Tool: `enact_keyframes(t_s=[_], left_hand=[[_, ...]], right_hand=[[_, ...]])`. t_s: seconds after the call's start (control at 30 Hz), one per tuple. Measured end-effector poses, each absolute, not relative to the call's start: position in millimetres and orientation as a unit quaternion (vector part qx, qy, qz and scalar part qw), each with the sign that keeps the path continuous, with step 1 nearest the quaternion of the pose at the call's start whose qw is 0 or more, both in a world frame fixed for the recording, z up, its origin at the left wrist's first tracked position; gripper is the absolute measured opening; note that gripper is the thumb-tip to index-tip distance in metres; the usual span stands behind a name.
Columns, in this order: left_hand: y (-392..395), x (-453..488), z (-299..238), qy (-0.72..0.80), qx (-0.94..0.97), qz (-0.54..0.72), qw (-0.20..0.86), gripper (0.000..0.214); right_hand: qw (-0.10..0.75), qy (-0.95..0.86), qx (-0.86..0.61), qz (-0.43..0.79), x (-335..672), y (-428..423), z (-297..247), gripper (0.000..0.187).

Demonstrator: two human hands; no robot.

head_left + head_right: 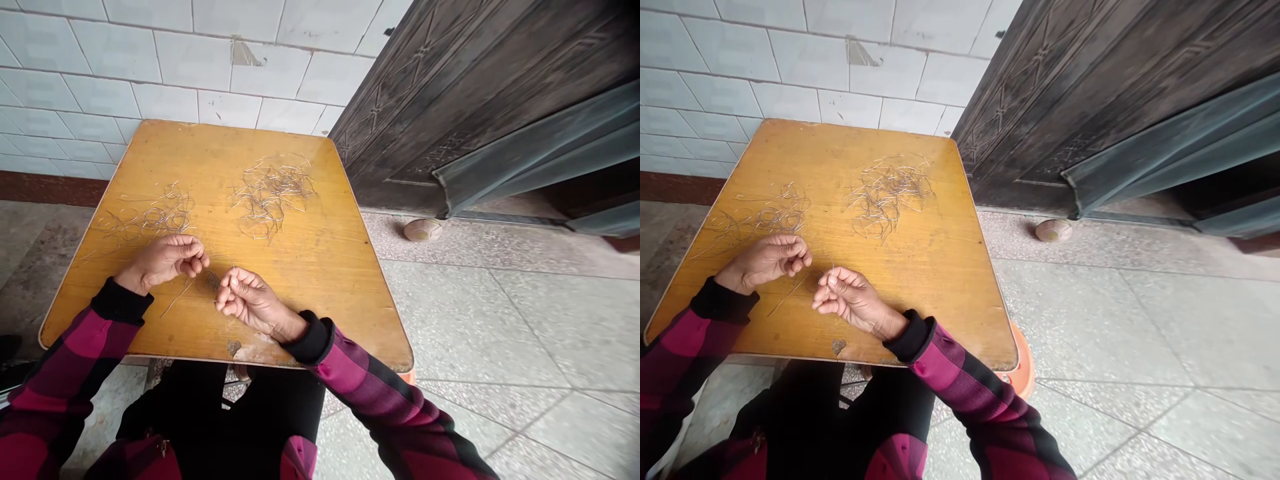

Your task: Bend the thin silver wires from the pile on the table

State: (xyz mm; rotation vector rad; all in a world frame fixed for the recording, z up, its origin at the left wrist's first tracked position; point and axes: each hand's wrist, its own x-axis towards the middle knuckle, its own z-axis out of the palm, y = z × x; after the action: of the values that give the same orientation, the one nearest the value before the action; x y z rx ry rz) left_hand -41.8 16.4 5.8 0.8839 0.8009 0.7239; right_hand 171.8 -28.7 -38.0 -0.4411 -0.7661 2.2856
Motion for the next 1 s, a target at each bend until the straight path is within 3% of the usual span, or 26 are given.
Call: enact_keyframes(t_s=[0.4,0.6,0.83,1.0], left_hand=[[17.3,-40.8,3.4,0.376,0.410,0.340,0.758,0.025],[17.9,-40.5,2.8,0.381,0.410,0.344,0.754,0.026],[17.6,-40.8,2.3,0.388,0.420,0.334,0.750,0.027],[18.3,-43.3,2.7,0.406,0.456,0.331,0.720,0.025]], right_hand=[[0.361,-0.388,-0.149,0.835,168.4,-34.9,-37.3,0.015],[0.358,-0.365,-0.140,0.848,168.1,-37.5,-31.8,0.021],[0.292,-0.367,-0.148,0.871,169.5,-37.3,-33.1,0.022],[0.304,-0.352,-0.188,0.865,174.8,-28.9,-31.9,0.026]])
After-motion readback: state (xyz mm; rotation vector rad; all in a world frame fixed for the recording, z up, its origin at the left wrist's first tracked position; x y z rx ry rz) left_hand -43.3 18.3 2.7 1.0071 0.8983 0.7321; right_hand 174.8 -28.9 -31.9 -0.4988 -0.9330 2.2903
